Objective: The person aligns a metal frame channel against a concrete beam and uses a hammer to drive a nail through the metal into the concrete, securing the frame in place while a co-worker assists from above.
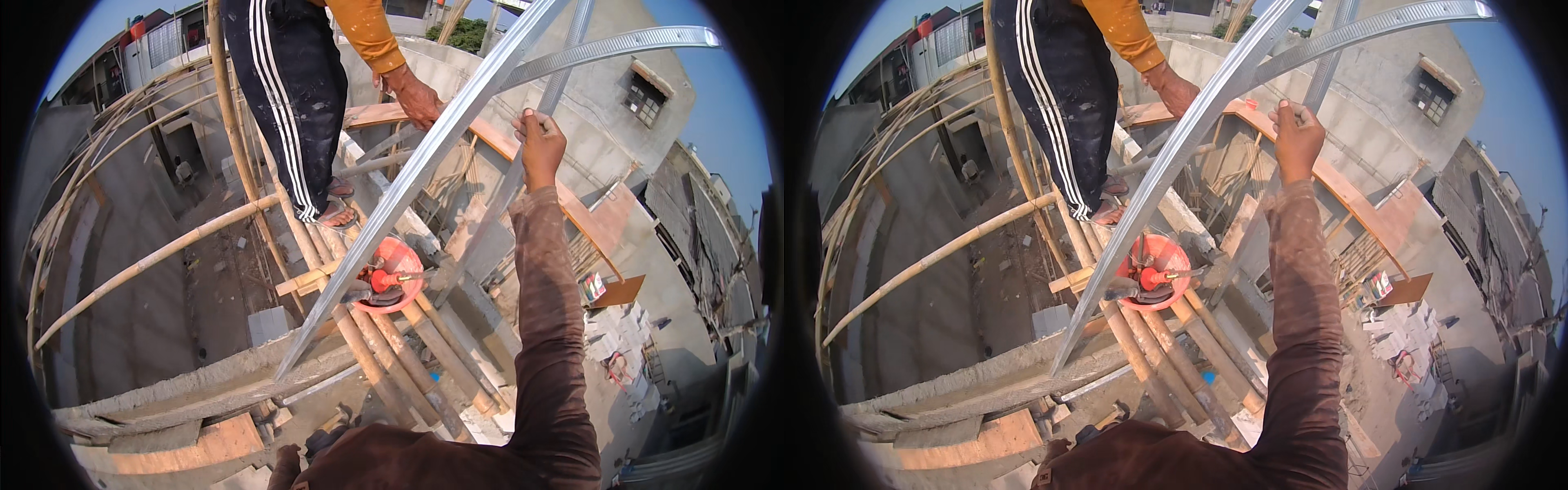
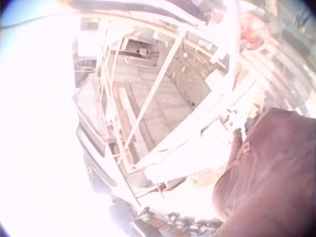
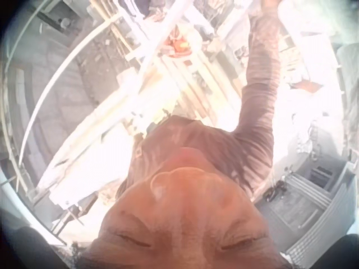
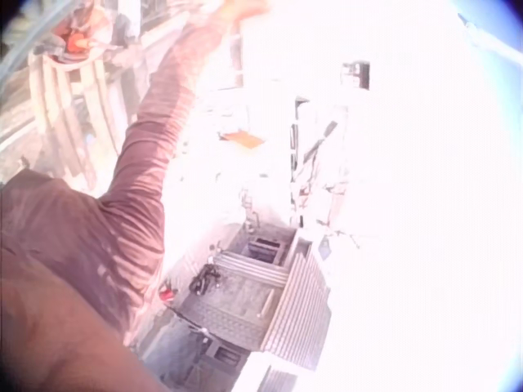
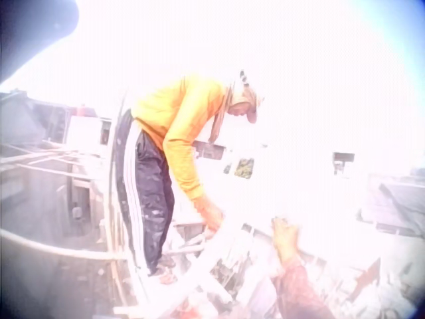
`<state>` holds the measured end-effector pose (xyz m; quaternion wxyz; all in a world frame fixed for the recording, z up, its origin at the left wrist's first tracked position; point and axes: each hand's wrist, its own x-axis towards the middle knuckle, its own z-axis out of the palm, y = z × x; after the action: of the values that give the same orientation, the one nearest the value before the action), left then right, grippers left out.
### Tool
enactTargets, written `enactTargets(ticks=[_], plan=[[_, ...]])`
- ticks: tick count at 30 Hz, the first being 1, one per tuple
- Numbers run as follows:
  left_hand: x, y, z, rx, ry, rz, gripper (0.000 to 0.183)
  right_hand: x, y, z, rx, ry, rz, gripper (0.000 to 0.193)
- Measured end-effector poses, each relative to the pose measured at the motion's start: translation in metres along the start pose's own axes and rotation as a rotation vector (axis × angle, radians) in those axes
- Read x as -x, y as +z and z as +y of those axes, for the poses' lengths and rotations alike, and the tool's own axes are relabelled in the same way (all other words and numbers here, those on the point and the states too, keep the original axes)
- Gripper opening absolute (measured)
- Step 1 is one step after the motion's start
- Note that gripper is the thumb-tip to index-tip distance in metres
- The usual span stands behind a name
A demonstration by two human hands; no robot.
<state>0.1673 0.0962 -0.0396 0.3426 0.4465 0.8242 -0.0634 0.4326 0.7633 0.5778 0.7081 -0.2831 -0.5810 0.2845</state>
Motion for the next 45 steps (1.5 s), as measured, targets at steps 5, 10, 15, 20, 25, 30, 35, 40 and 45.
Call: enactTargets(ticks=[5,10,15,20,25,30,35,40,45], plan=[[-0.016,-0.013,0.01,-0.061,-0.022,-0.067,0.031,-0.002,-0.008,0.002,0.084,-0.056,0.009,0.024],[-0.027,-0.019,0.009,-0.089,-0.111,-0.146,0.035,0.026,-0.029,0.017,0.093,-0.026,0.017,0.026],[-0.026,0.001,-0.005,0.063,-0.18,-0.026,0.029,0.104,-0.058,0.035,-0.011,0.113,-0.053,0.024],[-0.039,0.008,0.013,1.068,-0.527,0.241,0.026,0.26,-0.072,0.062,0.176,0.425,-0.162,0.023],[-0.034,-0.008,0.04,1.321,-0.343,0.299,0.021,0.397,-0.082,0.072,0.305,0.618,-0.523,0.019],[-0.01,-0.018,0.045,1.181,-0.366,0.246,0.023,0.488,-0.078,0.067,0.301,0.775,-0.995,0.017],[0.011,-0.027,0.026,1.031,-0.342,0.246,0.028,0.548,-0.065,0.062,0.258,0.914,-1.336,0.022],[0.018,-0.032,-0.009,1.158,-0.483,0.156,0.028,0.619,-0.053,0.08,0.286,1.067,-1.307,0.023],[0.004,-0.013,-0.042,1.121,-0.52,-0.061,0.028,0.714,-0.049,0.134,0.369,1.287,-1.347,0.024]])
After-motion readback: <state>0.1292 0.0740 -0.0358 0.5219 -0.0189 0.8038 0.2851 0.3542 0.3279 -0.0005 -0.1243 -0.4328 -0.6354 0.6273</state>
